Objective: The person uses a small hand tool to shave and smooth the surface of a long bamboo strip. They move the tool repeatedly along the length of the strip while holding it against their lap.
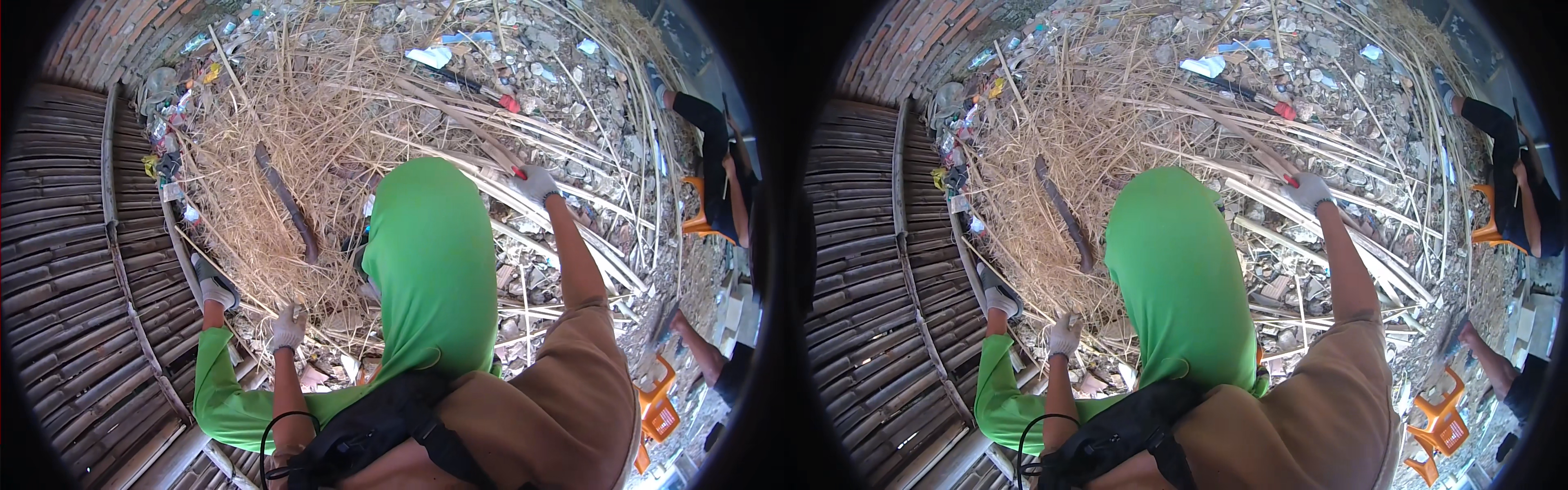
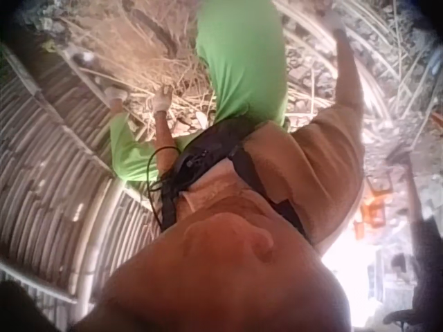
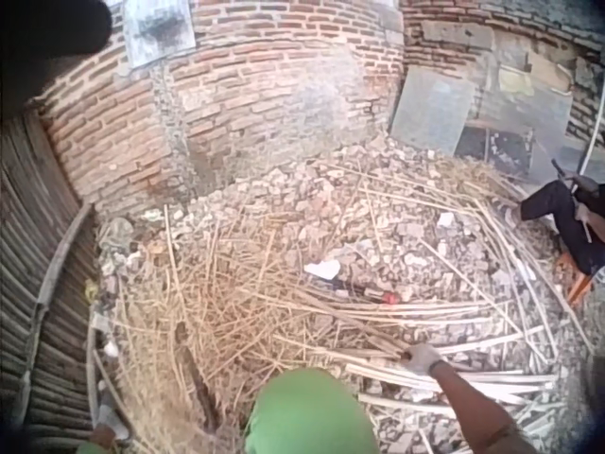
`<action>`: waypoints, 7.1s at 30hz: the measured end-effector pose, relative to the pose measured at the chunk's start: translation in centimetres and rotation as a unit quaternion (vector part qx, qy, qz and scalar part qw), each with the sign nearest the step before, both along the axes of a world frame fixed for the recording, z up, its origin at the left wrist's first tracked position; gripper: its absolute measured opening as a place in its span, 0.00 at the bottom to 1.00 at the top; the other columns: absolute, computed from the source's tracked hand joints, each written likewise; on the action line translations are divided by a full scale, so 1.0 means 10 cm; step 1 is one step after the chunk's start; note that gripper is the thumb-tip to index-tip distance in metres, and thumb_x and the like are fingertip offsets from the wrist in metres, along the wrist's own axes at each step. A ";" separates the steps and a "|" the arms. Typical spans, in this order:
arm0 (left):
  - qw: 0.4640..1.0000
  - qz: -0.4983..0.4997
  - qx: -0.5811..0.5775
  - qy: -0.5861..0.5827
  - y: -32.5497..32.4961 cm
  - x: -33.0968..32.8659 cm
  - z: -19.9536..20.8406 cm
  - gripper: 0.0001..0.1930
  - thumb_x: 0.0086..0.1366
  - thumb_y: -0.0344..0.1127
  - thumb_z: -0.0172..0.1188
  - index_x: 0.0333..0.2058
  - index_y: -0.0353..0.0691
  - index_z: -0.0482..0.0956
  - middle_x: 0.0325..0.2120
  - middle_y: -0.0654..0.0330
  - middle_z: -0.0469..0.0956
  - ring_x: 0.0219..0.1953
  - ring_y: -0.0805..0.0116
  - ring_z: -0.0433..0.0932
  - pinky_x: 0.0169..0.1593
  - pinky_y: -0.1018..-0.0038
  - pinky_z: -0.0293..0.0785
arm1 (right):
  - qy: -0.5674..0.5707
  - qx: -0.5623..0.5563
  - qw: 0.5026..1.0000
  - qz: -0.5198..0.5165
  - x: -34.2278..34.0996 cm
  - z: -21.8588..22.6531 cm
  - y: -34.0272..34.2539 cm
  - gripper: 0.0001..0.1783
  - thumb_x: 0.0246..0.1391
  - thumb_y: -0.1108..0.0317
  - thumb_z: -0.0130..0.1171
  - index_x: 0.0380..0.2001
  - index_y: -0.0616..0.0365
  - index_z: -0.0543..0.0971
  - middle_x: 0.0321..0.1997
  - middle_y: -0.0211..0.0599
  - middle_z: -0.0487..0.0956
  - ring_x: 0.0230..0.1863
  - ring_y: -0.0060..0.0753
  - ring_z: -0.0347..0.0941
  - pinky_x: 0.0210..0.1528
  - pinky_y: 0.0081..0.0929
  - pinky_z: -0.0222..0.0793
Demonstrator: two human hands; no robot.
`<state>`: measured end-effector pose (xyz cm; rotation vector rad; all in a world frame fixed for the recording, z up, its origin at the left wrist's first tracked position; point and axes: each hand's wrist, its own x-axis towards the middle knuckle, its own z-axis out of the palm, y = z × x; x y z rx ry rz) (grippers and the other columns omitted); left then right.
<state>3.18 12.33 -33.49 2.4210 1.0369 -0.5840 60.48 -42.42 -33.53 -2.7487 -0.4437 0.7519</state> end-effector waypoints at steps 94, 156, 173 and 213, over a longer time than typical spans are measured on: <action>0.426 0.219 0.218 -0.851 1.09 -0.18 5.18 0.17 0.72 0.41 0.73 0.42 0.27 0.85 0.39 0.53 0.81 0.45 0.61 0.82 0.54 0.65 0.82 | -0.066 0.086 0.970 0.219 -1.20 1.65 4.95 0.24 0.53 0.54 0.70 0.46 0.61 0.88 0.52 0.59 0.89 0.57 0.59 0.86 0.59 0.48 0.82; 0.390 0.263 0.001 -0.882 0.31 1.13 4.40 0.13 0.76 0.44 0.62 0.38 0.41 0.76 0.17 0.72 0.59 0.16 0.79 0.55 0.20 0.75 0.48 | 0.008 0.462 0.822 0.332 -3.97 3.55 4.31 0.23 0.74 0.50 0.52 0.38 0.62 0.80 0.25 0.54 0.84 0.29 0.63 0.84 0.36 0.62 0.79; 0.397 0.282 0.039 -0.873 -0.04 1.28 4.36 0.13 0.79 0.44 0.59 0.41 0.40 0.76 0.17 0.74 0.56 0.17 0.83 0.55 0.19 0.77 0.50 | -0.031 0.396 0.867 0.303 -3.81 3.12 4.39 0.23 0.74 0.51 0.51 0.39 0.63 0.81 0.29 0.62 0.84 0.33 0.67 0.84 0.40 0.62 0.80; 0.394 0.214 -0.049 -0.893 -0.12 1.72 4.54 0.10 0.74 0.35 0.67 0.36 0.41 0.75 0.17 0.73 0.60 0.16 0.82 0.55 0.20 0.78 0.50 | -0.041 0.455 0.852 0.255 -3.64 3.38 4.22 0.23 0.75 0.53 0.53 0.36 0.65 0.81 0.30 0.62 0.83 0.35 0.69 0.83 0.40 0.62 0.78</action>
